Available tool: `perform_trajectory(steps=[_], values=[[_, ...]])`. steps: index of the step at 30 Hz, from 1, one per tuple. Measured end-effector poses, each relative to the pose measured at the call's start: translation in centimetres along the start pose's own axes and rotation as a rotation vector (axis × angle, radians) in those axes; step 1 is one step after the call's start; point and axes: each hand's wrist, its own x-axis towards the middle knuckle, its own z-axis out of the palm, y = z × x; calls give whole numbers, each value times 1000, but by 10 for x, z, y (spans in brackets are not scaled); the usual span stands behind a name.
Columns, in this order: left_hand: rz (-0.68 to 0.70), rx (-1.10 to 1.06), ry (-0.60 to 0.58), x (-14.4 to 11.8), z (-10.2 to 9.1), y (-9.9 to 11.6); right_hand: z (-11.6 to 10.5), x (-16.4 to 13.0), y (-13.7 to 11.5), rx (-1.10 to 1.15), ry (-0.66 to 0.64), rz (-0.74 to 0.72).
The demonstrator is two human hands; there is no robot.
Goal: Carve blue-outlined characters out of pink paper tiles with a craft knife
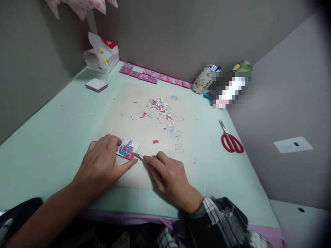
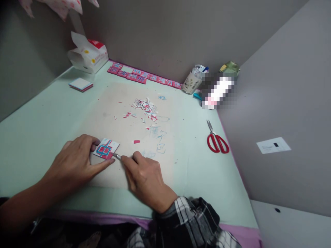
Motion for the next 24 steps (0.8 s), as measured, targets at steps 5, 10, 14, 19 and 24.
perform_trajectory(steps=[5, 10, 14, 19, 24], values=[[18, 31, 19, 2, 3, 2, 1, -1, -2, -36, -32, -2], [20, 14, 33, 1, 4, 5, 3, 1, -5, -92, -31, 22], [8, 8, 36, 0, 5, 4, 6, 1, -7, -133, -31, 26], [73, 49, 79, 0, 7, 3, 7, -3, -7, -175, 15, 2], [155, 116, 145, 0, 8, 2, 10, -2, -9, -206, 32, 1]])
